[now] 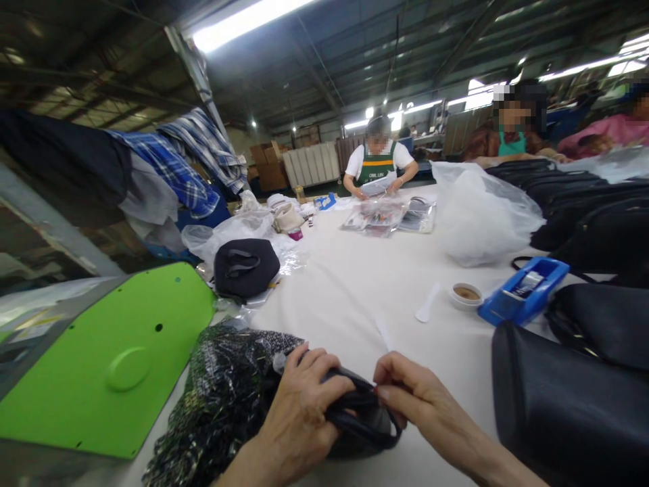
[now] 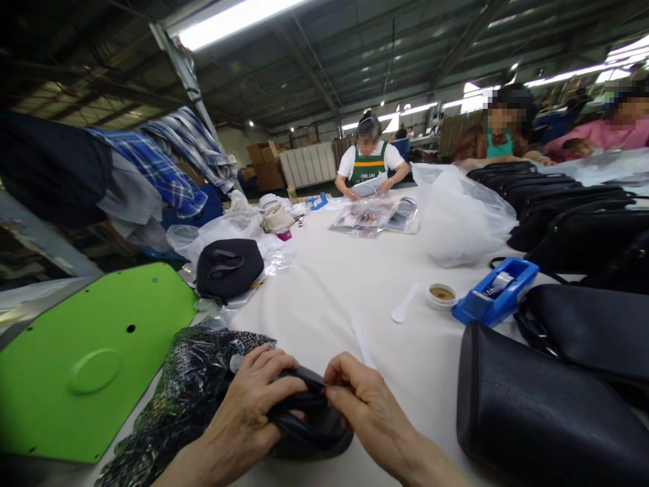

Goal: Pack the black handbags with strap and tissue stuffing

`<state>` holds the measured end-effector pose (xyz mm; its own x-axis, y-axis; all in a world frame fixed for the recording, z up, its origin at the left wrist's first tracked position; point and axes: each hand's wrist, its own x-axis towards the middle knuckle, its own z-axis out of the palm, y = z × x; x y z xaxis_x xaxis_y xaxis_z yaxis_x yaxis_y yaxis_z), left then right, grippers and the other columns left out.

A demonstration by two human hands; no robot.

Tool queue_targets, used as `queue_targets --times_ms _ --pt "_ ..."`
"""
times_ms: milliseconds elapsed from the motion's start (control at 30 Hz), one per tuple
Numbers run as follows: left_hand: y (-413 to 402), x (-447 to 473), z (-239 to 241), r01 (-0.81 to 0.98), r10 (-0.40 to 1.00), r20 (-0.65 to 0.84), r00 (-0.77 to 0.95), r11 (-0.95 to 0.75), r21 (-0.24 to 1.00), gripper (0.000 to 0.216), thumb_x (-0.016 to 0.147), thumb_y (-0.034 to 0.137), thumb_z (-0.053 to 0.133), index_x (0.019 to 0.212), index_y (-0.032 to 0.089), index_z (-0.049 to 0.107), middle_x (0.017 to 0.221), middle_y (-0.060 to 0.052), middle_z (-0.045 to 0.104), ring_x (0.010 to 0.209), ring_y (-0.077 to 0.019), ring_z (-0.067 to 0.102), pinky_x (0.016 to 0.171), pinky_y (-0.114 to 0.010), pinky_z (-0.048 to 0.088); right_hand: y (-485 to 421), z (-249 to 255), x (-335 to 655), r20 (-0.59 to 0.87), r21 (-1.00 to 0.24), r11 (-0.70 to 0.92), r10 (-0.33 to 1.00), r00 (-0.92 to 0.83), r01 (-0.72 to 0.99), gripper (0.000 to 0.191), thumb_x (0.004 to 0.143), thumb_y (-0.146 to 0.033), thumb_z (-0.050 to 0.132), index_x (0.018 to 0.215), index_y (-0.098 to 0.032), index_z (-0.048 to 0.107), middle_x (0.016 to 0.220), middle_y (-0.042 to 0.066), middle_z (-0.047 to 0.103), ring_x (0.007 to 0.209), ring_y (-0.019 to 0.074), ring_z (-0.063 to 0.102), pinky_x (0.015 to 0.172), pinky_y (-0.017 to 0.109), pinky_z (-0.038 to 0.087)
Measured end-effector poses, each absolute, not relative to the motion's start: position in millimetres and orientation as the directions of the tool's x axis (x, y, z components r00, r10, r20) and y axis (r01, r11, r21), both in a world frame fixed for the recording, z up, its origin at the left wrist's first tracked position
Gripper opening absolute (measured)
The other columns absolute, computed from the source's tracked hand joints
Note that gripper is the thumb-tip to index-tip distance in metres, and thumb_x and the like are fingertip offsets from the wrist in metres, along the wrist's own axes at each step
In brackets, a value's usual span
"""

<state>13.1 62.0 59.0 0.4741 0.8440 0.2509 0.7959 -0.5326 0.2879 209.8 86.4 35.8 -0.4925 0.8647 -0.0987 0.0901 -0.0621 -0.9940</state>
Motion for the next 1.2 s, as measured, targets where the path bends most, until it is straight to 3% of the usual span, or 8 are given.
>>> queue_targets --times_ms 133,367,533,633,733,900,1033,1200 --pt "60 11 50 0.791 0.847 0.305 0.436 -0.522 0.318 0.024 0.068 0.01 0.059 0.088 0.02 0.052 0.087 -0.004 0.059 0.085 -0.0223 0.056 0.098 -0.058 0.029 85 38 189 -0.108 -0.994 -0.108 0.872 -0.477 0.026 0.006 0.074 -0.025 0.046 0.074 -0.019 0.047 0.053 -0.006 0.046 0.045 0.0081 0.044 0.044 0.02 0.033" --pt "65 11 47 0.798 0.852 0.313 0.419 -0.51 0.319 0.031 0.064 0.007 0.05 0.093 0.018 0.045 0.083 -0.004 0.058 0.082 -0.0207 0.057 0.104 -0.054 0.028 91 46 161 0.013 -0.987 0.079 0.903 -0.43 0.137 0.005 0.074 -0.021 0.045 0.069 -0.02 0.046 0.055 -0.005 0.046 0.046 0.0086 0.045 0.043 0.019 0.035" --pt "59 -13 63 0.783 0.813 0.333 0.477 -0.565 0.26 0.048 0.065 0.015 0.062 0.11 0.02 0.045 0.12 -0.011 0.051 0.115 -0.0286 0.044 0.106 -0.053 0.026 94 41 167 -0.163 -0.986 -0.157 0.874 -0.458 0.052 0.009 0.071 -0.028 0.047 0.074 -0.02 0.048 0.044 -0.008 0.047 0.035 0.0077 0.041 0.036 0.017 0.032" --pt "48 -32 68 0.791 0.793 0.334 0.51 -0.585 0.181 0.051 0.073 0.031 0.068 0.118 0.022 0.046 0.121 -0.011 0.049 0.114 -0.0302 0.043 0.101 -0.053 0.03 92 39 170 -0.186 -0.981 -0.186 0.866 -0.464 0.047 0.012 0.07 -0.03 0.049 0.073 -0.019 0.049 0.044 -0.007 0.05 0.036 0.0073 0.042 0.036 0.017 0.033" --pt "40 -39 68 0.777 0.786 0.265 0.559 -0.608 0.164 0.047 0.08 0.034 0.062 0.123 0.024 0.046 0.118 -0.01 0.051 0.11 -0.0286 0.046 0.098 -0.052 0.034 90 40 170 -0.19 -0.981 -0.188 0.865 -0.464 0.052 0.013 0.07 -0.032 0.049 0.073 -0.019 0.049 0.043 -0.007 0.049 0.035 0.0069 0.041 0.036 0.016 0.033" --pt "43 -32 71 0.786 0.828 0.138 0.544 -0.56 0.261 0.047 0.073 0.025 0.069 0.117 0.019 0.054 0.117 -0.011 0.053 0.11 -0.0275 0.047 0.096 -0.044 0.041 89 40 169 -0.165 -0.986 -0.148 0.869 -0.467 0.073 0.017 0.072 -0.035 0.049 0.073 -0.019 0.049 0.047 -0.007 0.049 0.038 0.0076 0.043 0.038 0.018 0.035" --pt "52 -33 73 0.782 0.868 0.14 0.477 -0.492 0.382 0.039 0.069 0.017 0.071 0.106 0.021 0.06 0.115 -0.008 0.052 0.106 -0.0235 0.05 0.094 -0.038 0.043 86 37 171 -0.139 -0.99 -0.107 0.877 -0.46 0.095 0.016 0.076 -0.035 0.048 0.075 -0.019 0.049 0.052 -0.006 0.049 0.042 0.0082 0.046 0.041 0.019 0.037" --pt "52 -30 70 0.779 0.845 0.083 0.529 -0.522 0.347 0.041 0.072 0.025 0.069 0.111 0.02 0.058 0.114 -0.01 0.051 0.103 -0.0243 0.05 0.091 -0.038 0.045 84 38 171 -0.14 -0.989 -0.098 0.88 -0.454 0.114 0.016 0.077 -0.035 0.048 0.072 -0.019 0.047 0.05 -0.007 0.046 0.043 0.0086 0.047 0.042 0.019 0.037"
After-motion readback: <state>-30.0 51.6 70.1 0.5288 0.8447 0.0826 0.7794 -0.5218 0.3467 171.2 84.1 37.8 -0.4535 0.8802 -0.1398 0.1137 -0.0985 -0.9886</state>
